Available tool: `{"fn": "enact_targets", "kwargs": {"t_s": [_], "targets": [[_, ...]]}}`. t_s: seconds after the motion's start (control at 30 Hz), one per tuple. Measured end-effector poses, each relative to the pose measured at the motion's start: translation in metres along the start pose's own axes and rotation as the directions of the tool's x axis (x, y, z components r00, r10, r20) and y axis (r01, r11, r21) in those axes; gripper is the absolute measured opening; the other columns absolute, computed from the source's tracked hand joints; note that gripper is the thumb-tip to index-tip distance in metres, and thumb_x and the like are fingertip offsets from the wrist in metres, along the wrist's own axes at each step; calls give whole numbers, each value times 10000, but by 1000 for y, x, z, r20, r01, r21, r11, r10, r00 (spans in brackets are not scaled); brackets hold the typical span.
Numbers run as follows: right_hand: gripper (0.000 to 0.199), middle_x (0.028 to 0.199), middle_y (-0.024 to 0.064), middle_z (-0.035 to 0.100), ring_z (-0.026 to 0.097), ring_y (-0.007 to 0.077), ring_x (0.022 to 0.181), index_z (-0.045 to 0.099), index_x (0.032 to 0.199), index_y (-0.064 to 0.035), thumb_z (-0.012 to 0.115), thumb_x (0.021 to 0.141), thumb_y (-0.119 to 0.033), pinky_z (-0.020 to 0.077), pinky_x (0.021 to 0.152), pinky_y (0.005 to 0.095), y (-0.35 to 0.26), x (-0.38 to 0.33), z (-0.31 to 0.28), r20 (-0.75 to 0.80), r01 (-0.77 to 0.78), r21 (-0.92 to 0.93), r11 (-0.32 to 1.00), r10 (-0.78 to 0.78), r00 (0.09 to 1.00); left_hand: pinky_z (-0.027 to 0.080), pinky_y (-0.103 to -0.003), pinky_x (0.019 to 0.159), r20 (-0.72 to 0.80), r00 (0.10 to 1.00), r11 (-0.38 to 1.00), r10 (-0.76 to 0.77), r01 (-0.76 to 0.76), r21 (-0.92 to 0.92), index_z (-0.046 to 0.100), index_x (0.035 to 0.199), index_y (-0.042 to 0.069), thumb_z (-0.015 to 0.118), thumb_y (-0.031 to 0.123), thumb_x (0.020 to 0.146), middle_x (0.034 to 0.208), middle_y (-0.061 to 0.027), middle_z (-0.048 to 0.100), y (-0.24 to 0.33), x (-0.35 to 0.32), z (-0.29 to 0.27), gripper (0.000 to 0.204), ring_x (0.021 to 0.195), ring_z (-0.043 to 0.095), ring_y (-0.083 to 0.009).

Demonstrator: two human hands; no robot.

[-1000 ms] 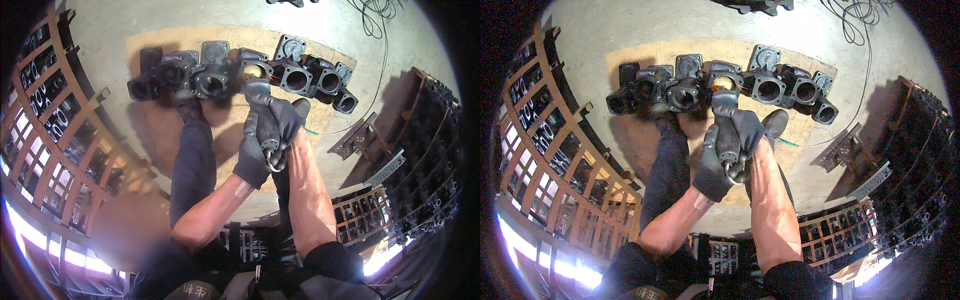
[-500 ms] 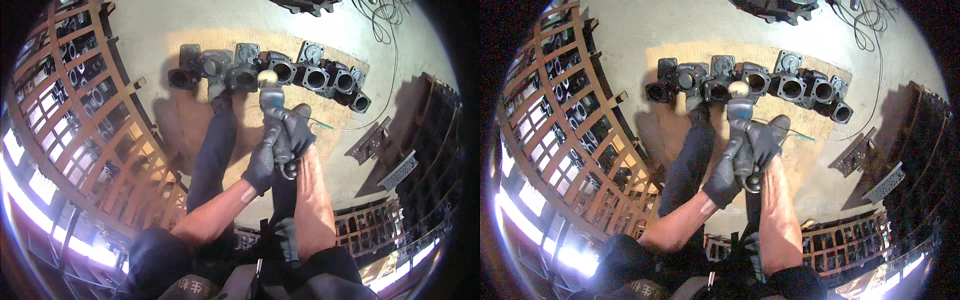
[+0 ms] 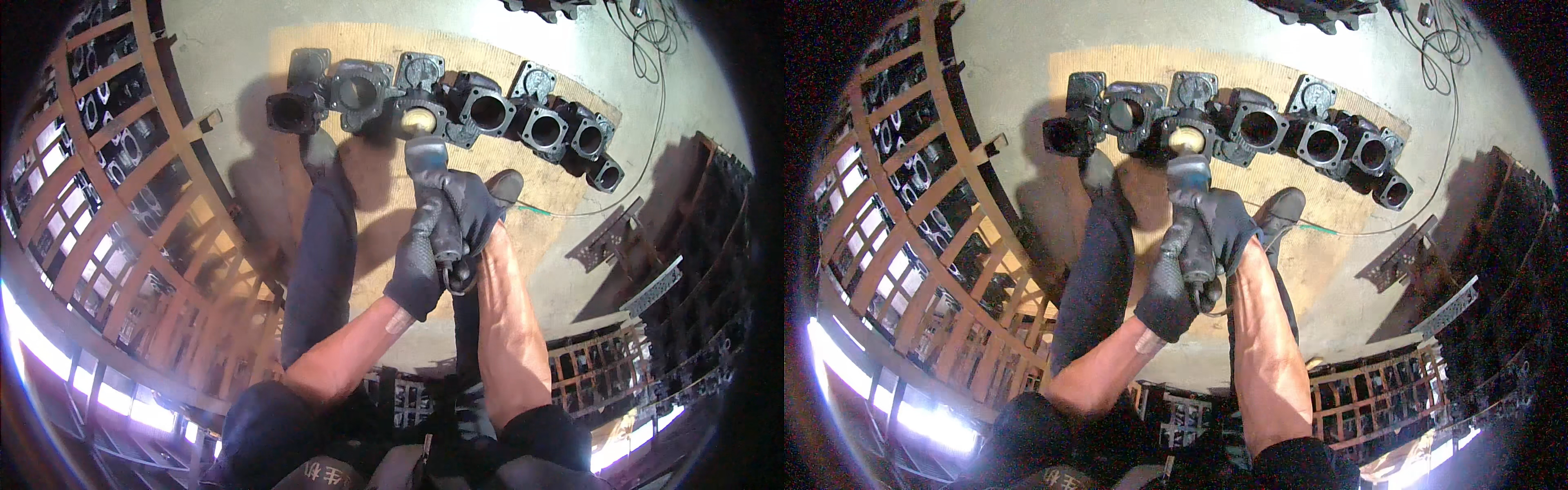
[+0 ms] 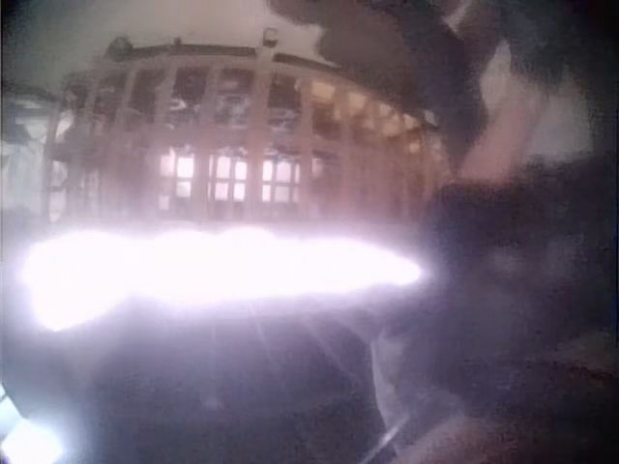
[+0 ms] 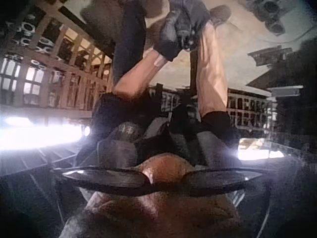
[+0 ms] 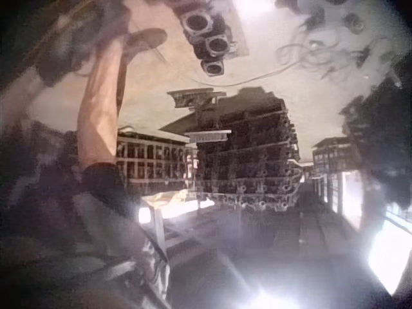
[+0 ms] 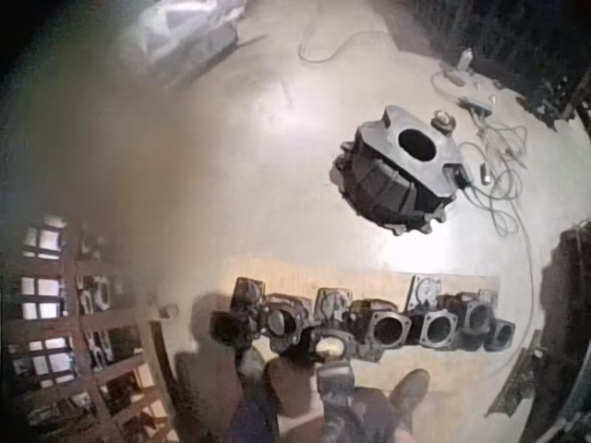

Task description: The person uses a handheld rotary tool to grind the interior surfaces of several dark metal parts laid out on the floor. They then switch to an angle grinder to work on the exterior surfaces of the same parts.

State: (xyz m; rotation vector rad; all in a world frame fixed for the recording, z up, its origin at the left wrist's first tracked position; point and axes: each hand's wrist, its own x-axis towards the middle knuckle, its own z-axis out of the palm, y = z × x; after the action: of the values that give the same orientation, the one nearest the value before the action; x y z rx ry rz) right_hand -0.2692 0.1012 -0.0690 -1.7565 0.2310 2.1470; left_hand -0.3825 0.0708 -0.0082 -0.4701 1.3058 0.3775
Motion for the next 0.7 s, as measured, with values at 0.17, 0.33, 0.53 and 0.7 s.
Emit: {"fn": "enact_targets", "kwargs": {"t_s": [0.17,0.33,0.53,0.7], "targets": [[428,735,104,672,612,184,609,682,841,45,755,767,-370,496,587,337,16,12,-1,-81,207,-194,959,-226,971,472,-343,322,17,997,997,-75,75,31,580,967,114,497,509,947,717,-33,616,10,5,2,404,448,576,-197],[441,731,104,673,615,192,613,683,837,46,747,772,-386,494,588,343,13,29,2,-79,164,-173,971,-179,981,457,-325,307,-13,997,996,-71,72,47,581,959,111,477,502,963,675,-25,605,25,13,5,405,410,551,-192],[481,754,116,674,638,203,662,680,887,38,705,795,-433,505,638,344,10,9,-2,-9,271,-345,899,-292,957,436,-321,300,54,997,999,-53,52,11,571,905,133,494,497,962,592,0,557,18,-8,10,376,378,513,-170],[485,764,129,676,641,202,669,674,899,28,686,810,-448,510,655,346,-6,3,7,-18,69,-260,963,-76,997,420,-314,299,-36,993,991,-110,107,-79,543,846,154,502,485,964,556,13,523,21,-10,17,354,381,509,-160]]}}
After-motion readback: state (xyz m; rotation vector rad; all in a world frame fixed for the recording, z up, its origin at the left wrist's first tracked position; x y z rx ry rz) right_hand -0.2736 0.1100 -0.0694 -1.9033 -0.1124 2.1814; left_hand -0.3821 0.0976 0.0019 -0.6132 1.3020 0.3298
